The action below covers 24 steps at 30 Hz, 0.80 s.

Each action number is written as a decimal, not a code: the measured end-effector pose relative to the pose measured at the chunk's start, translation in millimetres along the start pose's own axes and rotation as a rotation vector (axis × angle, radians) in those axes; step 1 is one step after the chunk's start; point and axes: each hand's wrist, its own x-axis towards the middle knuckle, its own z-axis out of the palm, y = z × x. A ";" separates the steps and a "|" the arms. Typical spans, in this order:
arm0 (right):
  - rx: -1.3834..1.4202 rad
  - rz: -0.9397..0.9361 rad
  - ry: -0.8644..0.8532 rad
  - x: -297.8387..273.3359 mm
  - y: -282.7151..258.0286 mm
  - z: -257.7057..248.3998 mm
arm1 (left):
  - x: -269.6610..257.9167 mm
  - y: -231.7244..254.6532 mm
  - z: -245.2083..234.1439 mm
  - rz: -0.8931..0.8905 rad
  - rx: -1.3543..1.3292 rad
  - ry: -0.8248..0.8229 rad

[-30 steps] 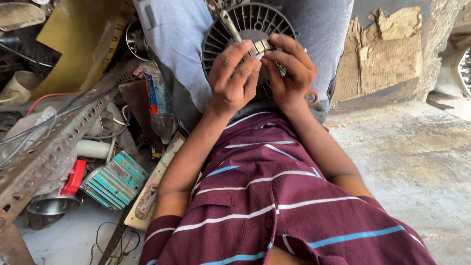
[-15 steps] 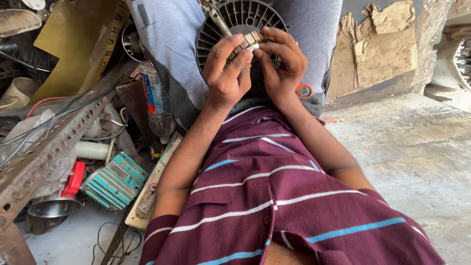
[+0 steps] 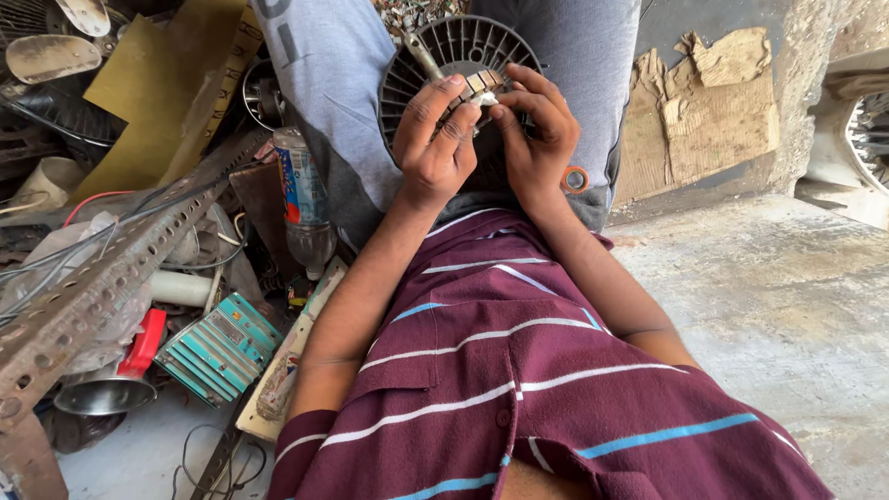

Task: The person wraps white tape around the copper windings of a motor stator, cuts the tape with scissors, and presses it down with a tool. The person repeats the taping process on different sections of the stator.

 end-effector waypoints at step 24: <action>-0.119 0.030 -0.322 2.5 6.9 -33.1 | -24.5 9.3 -60.7 -0.628 -0.423 -0.097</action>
